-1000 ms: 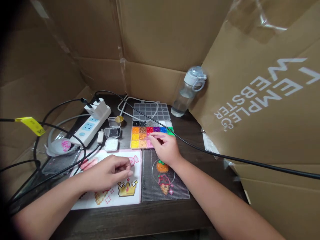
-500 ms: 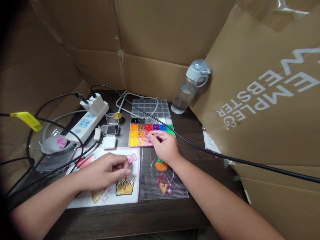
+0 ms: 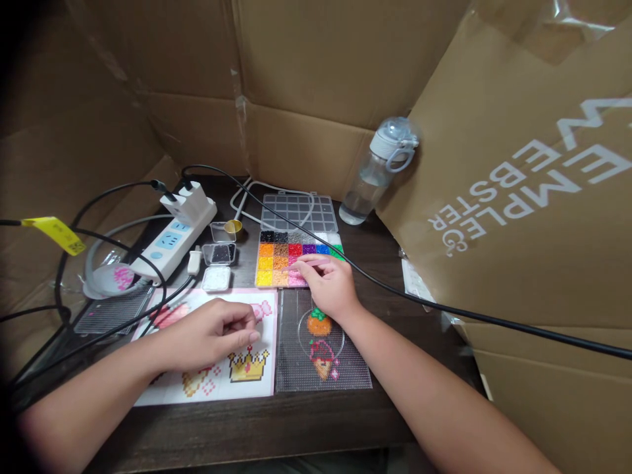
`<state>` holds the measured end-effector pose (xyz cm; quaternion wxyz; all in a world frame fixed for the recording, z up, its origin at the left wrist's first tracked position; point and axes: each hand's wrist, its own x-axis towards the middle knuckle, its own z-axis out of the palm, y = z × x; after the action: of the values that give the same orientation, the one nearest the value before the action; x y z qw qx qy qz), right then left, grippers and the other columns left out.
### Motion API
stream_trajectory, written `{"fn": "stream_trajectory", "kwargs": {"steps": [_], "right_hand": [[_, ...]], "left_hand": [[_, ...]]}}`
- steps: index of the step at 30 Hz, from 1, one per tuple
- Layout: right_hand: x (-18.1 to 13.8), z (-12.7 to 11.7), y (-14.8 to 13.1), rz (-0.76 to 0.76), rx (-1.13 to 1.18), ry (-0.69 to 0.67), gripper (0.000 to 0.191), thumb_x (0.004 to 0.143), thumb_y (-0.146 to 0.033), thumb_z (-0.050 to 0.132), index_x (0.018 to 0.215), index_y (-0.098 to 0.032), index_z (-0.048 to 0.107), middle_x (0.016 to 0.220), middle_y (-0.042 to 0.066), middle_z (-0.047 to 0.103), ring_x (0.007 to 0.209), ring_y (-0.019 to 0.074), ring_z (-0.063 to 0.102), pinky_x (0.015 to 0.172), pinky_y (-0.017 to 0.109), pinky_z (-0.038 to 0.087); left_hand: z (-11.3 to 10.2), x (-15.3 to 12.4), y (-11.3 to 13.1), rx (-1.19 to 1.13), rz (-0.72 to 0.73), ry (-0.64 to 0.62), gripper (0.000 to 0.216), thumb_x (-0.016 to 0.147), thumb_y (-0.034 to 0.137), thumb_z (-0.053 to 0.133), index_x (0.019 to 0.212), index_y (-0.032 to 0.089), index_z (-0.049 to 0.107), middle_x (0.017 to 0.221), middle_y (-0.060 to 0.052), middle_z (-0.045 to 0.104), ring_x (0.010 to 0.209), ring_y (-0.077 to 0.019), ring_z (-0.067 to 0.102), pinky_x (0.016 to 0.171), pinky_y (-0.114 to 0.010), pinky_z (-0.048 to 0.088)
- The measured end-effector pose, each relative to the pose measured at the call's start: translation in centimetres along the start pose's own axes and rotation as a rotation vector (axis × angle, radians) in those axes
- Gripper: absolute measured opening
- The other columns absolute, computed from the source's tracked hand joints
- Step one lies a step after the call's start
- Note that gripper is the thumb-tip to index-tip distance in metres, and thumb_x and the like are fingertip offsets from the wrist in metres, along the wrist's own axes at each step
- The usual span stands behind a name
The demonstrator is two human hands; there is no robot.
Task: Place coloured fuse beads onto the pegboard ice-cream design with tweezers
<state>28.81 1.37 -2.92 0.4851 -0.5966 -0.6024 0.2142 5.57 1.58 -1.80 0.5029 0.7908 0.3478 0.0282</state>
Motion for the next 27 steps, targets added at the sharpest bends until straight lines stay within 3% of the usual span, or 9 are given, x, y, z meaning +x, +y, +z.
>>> {"fn": "stream_trajectory", "kwargs": {"steps": [3, 6, 8, 11, 20, 27], "right_hand": [[0.0, -0.2, 0.2, 0.065, 0.077, 0.043, 0.015, 0.080, -0.031, 0.070, 0.073, -0.022, 0.079, 0.084, 0.005, 0.076, 0.069, 0.0159, 0.068, 0.065, 0.030, 0.057], [-0.2, -0.6, 0.1, 0.182, 0.311, 0.046, 0.019, 0.078, -0.036, 0.072, 0.075, -0.018, 0.075, 0.078, 0.007, 0.075, 0.047, 0.0089, 0.052, 0.042, 0.024, 0.041], [-0.5, -1.2, -0.3, 0.229, 0.465, 0.057, 0.018, 0.075, -0.035, 0.074, 0.076, -0.017, 0.072, 0.074, 0.007, 0.075, 0.042, 0.0063, 0.043, 0.038, 0.023, 0.033], [-1.5, -2.5, -1.0, 0.241, 0.561, 0.077, 0.016, 0.071, -0.031, 0.078, 0.074, -0.018, 0.071, 0.073, 0.007, 0.076, 0.041, 0.0059, 0.042, 0.038, 0.023, 0.029], [-10.4, -6.9, 0.2, 0.254, 0.294, 0.048, 0.013, 0.082, -0.030, 0.071, 0.083, -0.018, 0.076, 0.079, 0.009, 0.078, 0.042, 0.0084, 0.044, 0.040, 0.025, 0.036], [-13.9, -7.0, 0.2, 0.246, 0.143, 0.062, 0.011, 0.083, -0.025, 0.069, 0.083, -0.019, 0.078, 0.081, 0.007, 0.078, 0.056, 0.0151, 0.066, 0.049, 0.027, 0.053]], "left_hand": [[0.0, 0.0, -0.1, 0.000, 0.005, 0.003, 0.025, 0.088, 0.039, 0.051, 0.072, 0.020, 0.051, 0.063, 0.005, 0.047, 0.061, -0.0109, 0.042, 0.058, -0.024, 0.032], [0.1, 0.0, -0.3, 0.002, 0.017, 0.009, 0.025, 0.088, 0.039, 0.050, 0.072, 0.020, 0.051, 0.064, 0.004, 0.048, 0.061, -0.0110, 0.043, 0.058, -0.024, 0.032], [0.2, 0.1, -0.5, 0.004, 0.029, 0.011, 0.026, 0.088, 0.039, 0.050, 0.071, 0.020, 0.051, 0.065, 0.004, 0.049, 0.061, -0.0110, 0.044, 0.058, -0.025, 0.032], [0.2, 0.1, -0.6, 0.025, 0.038, 0.028, 0.026, 0.087, 0.040, 0.050, 0.071, 0.019, 0.052, 0.064, 0.004, 0.049, 0.060, -0.0108, 0.044, 0.057, -0.025, 0.032], [0.2, 0.3, -0.6, 0.075, 0.044, 0.028, 0.029, 0.086, 0.043, 0.050, 0.071, 0.019, 0.055, 0.060, 0.004, 0.052, 0.055, -0.0099, 0.044, 0.054, -0.024, 0.032], [0.2, 0.5, -0.4, 0.070, 0.040, 0.046, 0.029, 0.083, 0.044, 0.052, 0.071, 0.019, 0.057, 0.061, 0.003, 0.054, 0.056, -0.0101, 0.045, 0.054, -0.024, 0.034]]}}
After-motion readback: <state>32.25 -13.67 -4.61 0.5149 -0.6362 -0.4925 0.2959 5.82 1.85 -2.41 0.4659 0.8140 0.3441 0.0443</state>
